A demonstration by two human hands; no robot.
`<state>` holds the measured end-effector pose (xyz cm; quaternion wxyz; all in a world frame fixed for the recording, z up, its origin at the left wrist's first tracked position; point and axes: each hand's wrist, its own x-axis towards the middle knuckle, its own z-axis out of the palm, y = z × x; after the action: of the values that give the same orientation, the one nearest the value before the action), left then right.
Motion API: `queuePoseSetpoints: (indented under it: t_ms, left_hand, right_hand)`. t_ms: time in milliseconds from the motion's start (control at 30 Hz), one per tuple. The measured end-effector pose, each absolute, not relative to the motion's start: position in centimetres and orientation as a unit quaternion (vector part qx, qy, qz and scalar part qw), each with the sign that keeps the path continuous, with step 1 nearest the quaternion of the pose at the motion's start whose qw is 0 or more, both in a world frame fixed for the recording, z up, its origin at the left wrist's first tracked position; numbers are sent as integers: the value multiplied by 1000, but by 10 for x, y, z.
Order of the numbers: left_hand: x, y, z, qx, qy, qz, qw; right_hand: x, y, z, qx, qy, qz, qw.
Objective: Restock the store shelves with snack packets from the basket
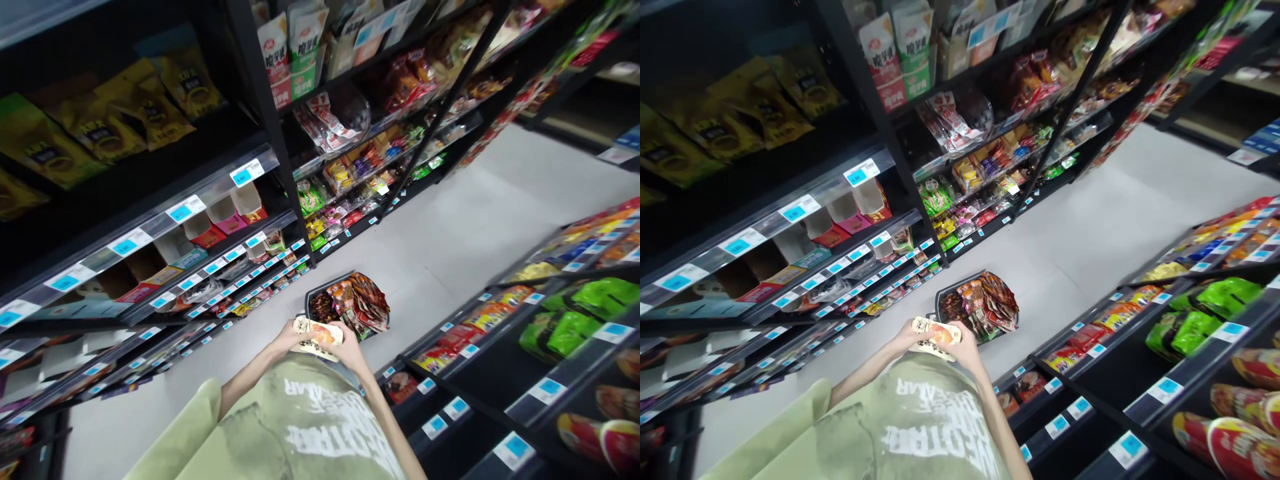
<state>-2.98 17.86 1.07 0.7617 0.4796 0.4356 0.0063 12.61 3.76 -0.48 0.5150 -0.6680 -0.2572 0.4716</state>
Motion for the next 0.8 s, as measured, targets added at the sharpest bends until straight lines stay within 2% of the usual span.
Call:
queuePoseSetpoints:
  t_ms: [133,333,533,700,800]
  left_hand:
    - [-34,189,0,453,429,0,781]
    - [-45,209,-12,470,408,-9,783]
    - [-40,236,-16,518,397,6,758]
    - [-37,267,-36,523,410,8,747]
    - [-40,291,-76,537,465,29,704]
  right_hand:
    - [121,51,-2,-670,-253,460,525]
    - [108,67,-5,-715,-276,432,475]
    - [95,87,-17,-720,-225,416,508]
    - [77,102,-55,-673,-86,416,605]
    - [61,89,-101,-688,-7,417,594]
